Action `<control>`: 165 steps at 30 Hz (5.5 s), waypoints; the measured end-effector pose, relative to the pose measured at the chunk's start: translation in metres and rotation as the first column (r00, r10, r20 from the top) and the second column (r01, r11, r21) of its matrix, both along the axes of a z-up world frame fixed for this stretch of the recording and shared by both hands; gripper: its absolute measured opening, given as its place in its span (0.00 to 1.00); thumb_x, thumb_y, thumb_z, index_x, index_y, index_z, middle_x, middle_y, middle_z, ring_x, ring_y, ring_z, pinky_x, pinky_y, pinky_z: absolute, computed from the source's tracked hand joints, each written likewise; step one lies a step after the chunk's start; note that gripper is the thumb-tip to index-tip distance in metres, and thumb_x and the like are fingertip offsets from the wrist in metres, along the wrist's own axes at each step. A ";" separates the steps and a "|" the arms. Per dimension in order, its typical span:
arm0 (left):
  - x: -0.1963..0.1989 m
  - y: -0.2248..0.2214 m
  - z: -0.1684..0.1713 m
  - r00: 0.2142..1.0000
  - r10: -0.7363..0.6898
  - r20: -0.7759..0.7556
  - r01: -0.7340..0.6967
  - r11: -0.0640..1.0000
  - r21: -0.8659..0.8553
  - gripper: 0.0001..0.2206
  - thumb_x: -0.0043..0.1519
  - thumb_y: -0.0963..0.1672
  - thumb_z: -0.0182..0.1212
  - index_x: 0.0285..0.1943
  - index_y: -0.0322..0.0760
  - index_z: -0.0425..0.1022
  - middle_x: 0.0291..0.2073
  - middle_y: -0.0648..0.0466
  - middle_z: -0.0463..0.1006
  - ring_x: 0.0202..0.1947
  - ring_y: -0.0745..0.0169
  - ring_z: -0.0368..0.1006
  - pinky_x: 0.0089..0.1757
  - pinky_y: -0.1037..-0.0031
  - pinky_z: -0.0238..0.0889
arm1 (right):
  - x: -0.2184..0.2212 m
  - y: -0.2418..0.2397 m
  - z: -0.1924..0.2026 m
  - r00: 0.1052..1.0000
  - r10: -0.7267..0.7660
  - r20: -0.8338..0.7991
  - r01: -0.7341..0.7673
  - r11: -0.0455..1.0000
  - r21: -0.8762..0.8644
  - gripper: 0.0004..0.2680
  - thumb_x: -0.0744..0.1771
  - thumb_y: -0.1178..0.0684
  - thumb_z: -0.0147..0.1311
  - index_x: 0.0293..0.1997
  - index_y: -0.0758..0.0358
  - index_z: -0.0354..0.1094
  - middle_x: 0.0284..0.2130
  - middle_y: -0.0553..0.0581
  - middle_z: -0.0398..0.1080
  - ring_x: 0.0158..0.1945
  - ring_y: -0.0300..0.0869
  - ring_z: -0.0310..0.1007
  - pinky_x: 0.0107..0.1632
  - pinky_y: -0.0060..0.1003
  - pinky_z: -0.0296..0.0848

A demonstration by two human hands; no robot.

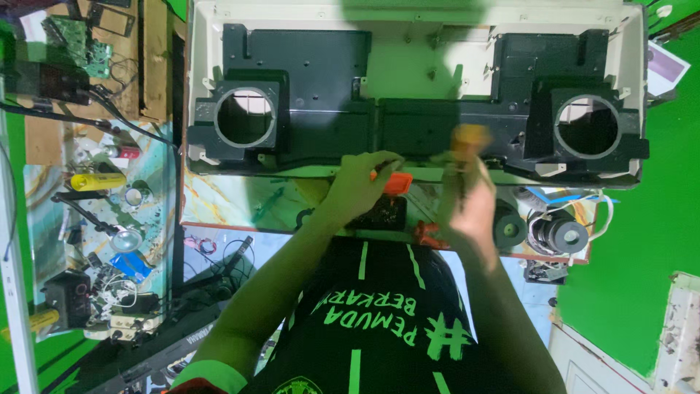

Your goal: The person is using a screwdriver to remove screws from a large plastic electronic housing on a workbench. They handle a small orange container, use pliers to manipulate wires inside the housing, and move various small electronic components by hand.

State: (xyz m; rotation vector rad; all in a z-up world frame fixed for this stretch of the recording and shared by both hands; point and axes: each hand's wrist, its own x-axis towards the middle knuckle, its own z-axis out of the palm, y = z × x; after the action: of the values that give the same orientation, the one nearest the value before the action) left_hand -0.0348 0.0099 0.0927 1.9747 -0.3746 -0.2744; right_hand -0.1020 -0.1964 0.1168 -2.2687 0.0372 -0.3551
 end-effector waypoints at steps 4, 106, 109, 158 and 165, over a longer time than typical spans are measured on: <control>-0.019 0.005 0.019 0.979 -0.012 -0.201 -0.039 0.968 -0.247 0.08 0.67 0.40 0.58 0.52 0.29 0.74 0.41 0.48 0.85 0.44 0.61 0.83 0.46 0.73 0.73 | -0.010 0.032 0.007 0.990 0.050 -0.131 -0.030 0.988 0.148 0.06 0.67 0.60 0.57 0.48 0.66 0.72 0.34 0.58 0.72 0.30 0.39 0.67 0.33 0.34 0.65; 0.014 -0.116 -0.099 0.900 -0.427 -0.090 0.330 0.530 0.781 0.34 0.55 0.58 0.65 0.69 0.43 0.69 0.72 0.51 0.62 0.64 0.51 0.68 0.68 0.45 0.36 | 0.065 -0.107 -0.117 0.857 0.282 -0.432 -0.317 0.949 -0.009 0.08 0.69 0.52 0.57 0.40 0.66 0.76 0.29 0.65 0.77 0.30 0.53 0.79 0.34 0.42 0.74; 0.017 -0.117 -0.100 0.891 -0.433 -0.135 0.364 0.505 0.782 0.35 0.55 0.58 0.65 0.69 0.43 0.68 0.73 0.51 0.61 0.65 0.51 0.67 0.68 0.45 0.36 | 0.067 -0.108 -0.119 0.844 0.282 -0.457 -0.309 0.951 0.015 0.07 0.68 0.52 0.56 0.41 0.66 0.75 0.30 0.64 0.77 0.29 0.52 0.79 0.34 0.42 0.75; 0.008 -0.136 -0.005 0.973 -0.106 0.204 0.128 0.987 -0.099 0.12 0.66 0.40 0.64 0.58 0.41 0.75 0.48 0.51 0.82 0.39 0.54 0.83 0.39 0.67 0.77 | 0.050 -0.117 0.059 0.893 0.442 0.086 -0.449 0.889 0.089 0.15 0.67 0.66 0.51 0.62 0.65 0.66 0.54 0.65 0.72 0.55 0.59 0.74 0.56 0.44 0.74; 0.001 -0.147 -0.023 0.880 -0.037 0.474 0.095 0.991 -0.099 0.17 0.58 0.38 0.63 0.54 0.43 0.68 0.50 0.48 0.79 0.48 0.47 0.82 0.48 0.66 0.77 | 0.050 -0.102 0.053 0.948 0.296 -0.120 -0.290 0.955 0.068 0.13 0.71 0.60 0.58 0.64 0.55 0.68 0.64 0.58 0.70 0.64 0.49 0.77 0.62 0.38 0.78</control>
State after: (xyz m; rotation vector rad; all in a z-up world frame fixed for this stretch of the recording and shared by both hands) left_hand -0.0338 -0.1368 0.0699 1.8970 -0.7561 0.1944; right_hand -0.0521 -0.2986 0.1696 -2.2039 -0.2212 -0.0487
